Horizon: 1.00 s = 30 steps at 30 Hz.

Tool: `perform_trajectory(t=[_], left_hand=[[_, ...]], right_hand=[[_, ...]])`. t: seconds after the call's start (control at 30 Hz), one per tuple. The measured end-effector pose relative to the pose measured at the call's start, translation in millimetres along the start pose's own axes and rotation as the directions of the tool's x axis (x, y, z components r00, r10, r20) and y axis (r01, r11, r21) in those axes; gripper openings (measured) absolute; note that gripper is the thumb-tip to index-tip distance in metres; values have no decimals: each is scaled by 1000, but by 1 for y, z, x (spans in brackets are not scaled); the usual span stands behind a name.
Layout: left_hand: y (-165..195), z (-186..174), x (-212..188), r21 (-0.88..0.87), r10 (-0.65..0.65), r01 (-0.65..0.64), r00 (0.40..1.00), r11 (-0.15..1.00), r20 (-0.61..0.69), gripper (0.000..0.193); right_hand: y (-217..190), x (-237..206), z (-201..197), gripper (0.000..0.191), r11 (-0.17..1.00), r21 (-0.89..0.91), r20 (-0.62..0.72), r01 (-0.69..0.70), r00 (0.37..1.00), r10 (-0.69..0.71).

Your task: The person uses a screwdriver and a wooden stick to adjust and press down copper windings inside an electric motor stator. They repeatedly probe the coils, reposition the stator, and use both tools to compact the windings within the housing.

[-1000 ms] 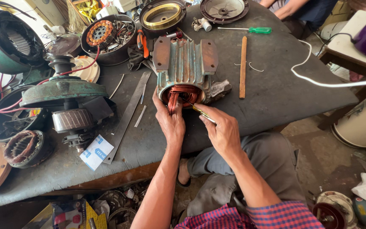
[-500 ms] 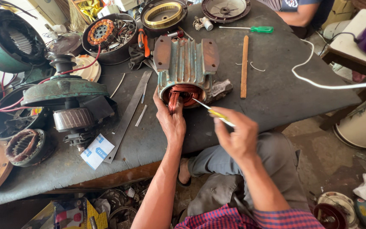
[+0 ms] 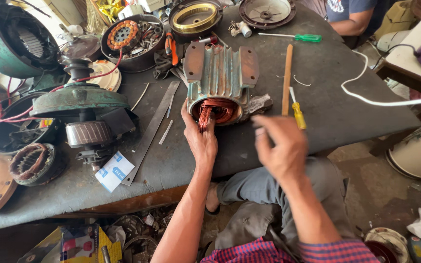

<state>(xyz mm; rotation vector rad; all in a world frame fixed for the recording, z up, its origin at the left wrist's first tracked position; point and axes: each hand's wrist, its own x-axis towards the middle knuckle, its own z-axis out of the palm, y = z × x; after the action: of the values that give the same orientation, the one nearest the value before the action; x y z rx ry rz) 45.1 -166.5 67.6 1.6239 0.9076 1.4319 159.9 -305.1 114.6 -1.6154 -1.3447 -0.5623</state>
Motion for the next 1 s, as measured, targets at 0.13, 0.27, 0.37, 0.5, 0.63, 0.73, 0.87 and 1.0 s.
perform_trajectory(t=[0.13, 0.27, 0.37, 0.5, 0.63, 0.73, 0.87, 1.0], left_hand=[[1, -1, 0, -10, 37, -37, 999, 999, 12, 64], [4, -2, -1, -17, -5, 5, 1000, 1000, 7, 62], [6, -2, 0, -17, 15, -14, 1000, 1000, 3, 62], [6, -3, -2, 7, 0, 0, 1000, 1000, 2, 65], [5, -3, -3, 7, -34, 34, 999, 999, 14, 68], [4, -4, -5, 14, -29, 29, 999, 999, 28, 71], [4, -3, -5, 29, -1, 0, 999, 1000, 32, 72], [6, -3, -4, 31, 7, -8, 1000, 1000, 28, 72]], right_hand=[[-23, 0, 32, 40, 989, 76, 305, -127, 947, 98], [-29, 9, 50, 48, 989, -124, 467, -84, 874, 133], [-25, 17, 51, 51, 977, -211, 510, -32, 849, 138], [-24, 21, 48, 49, 975, -223, 553, -3, 823, 128], [-22, 23, 47, 52, 974, -224, 573, -16, 806, 145], [-19, 23, 45, 56, 978, -207, 595, -37, 789, 156], [-14, 20, 43, 58, 984, -167, 616, -60, 773, 151], [-11, 16, 48, 56, 988, -93, 602, -124, 783, 155]])
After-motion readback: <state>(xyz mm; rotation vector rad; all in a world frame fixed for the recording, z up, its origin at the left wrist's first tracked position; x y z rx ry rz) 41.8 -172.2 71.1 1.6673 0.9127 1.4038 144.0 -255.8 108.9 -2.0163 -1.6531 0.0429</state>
